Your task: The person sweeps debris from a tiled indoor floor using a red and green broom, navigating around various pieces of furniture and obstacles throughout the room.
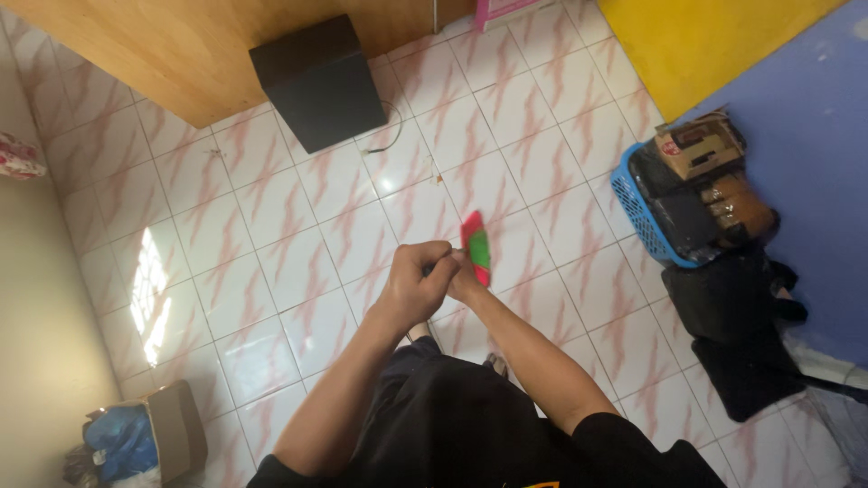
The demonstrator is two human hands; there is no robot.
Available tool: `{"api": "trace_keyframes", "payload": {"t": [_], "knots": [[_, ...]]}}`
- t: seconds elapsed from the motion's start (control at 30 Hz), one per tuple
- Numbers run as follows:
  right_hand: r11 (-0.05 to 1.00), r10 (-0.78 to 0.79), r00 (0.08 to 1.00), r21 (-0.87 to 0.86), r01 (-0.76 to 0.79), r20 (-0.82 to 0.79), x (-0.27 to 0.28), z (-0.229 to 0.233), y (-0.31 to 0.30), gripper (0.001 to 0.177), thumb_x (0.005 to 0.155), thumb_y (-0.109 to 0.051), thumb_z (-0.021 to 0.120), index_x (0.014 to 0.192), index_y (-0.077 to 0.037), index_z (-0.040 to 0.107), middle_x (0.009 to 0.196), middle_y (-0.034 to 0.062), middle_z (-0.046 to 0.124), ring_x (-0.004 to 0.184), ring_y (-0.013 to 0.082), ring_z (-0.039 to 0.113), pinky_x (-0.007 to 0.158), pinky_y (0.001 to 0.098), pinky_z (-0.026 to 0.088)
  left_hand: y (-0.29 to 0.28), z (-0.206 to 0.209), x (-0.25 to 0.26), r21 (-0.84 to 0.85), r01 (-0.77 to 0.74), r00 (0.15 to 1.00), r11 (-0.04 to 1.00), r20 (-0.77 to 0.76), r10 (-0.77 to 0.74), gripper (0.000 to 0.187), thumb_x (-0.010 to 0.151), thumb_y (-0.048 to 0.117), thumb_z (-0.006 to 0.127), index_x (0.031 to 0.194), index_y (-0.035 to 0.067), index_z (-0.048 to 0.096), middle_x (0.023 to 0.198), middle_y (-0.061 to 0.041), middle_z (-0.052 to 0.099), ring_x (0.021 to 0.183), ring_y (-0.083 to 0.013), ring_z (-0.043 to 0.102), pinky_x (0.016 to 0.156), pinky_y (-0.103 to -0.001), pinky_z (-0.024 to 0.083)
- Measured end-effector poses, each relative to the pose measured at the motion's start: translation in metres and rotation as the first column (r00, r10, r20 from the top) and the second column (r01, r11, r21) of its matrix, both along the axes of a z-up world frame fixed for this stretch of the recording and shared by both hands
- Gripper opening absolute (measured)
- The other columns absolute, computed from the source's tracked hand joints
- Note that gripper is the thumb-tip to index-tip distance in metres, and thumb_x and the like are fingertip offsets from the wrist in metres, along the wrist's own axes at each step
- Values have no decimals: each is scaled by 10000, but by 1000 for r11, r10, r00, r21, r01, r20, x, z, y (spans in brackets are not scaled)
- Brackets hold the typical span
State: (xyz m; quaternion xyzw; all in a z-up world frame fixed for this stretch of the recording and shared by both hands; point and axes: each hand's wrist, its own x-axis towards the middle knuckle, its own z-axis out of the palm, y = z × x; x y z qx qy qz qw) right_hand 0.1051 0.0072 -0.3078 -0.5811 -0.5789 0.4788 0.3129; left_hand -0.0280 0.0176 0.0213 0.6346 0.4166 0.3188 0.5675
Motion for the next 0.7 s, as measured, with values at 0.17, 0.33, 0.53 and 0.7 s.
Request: {"api": "trace_keyframes", "payload": {"t": [0.17, 0.33, 0.53, 0.7], "knots": [[993, 34, 681, -54, -108, -732, -45, 59, 49, 180, 1033, -158, 494, 856, -129, 493, 812, -54, 428, 735, 66, 403, 637, 264, 394, 28, 35, -29, 240, 6, 999, 971, 30, -14, 315, 921, 121, 644, 676, -20, 504, 583, -50, 422, 549, -111, 386, 528, -342, 347], [987, -110, 623, -161, -25, -774, -56, 140, 61, 257, 1092, -228, 498, 853, -134, 487, 788, -82, 410, 709, 38, 391, 587, 241, 367, 47, 73, -63, 167, 123, 983, 978, 116, -144, 397, 963, 162, 642, 649, -14, 474, 557, -55, 390, 545, -145, 360, 532, -333, 312], [991, -108, 974, 97, 90, 197, -42, 189, 56, 211, 775, -183, 741, 912, -65, 632, 832, 93, 748, 800, 253, 744, 693, 371, 549, 73, 47, -85, -24, 144, 682, 989, 727, -82, 472, 893, 456, 628, 777, 13, 518, 673, -10, 543, 607, -127, 479, 574, -263, 374], [989, -147, 917, 51, 139, 371, -29, 120, 50, 127, 876, -177, 698, 892, -62, 648, 820, 171, 709, 813, 378, 693, 687, 447, 524, 79, -39, -68, -187, -29, 738, 982, 658, 148, 366, 956, 310, 642, 728, 61, 502, 680, 0, 498, 628, -80, 456, 602, -289, 378]]}}
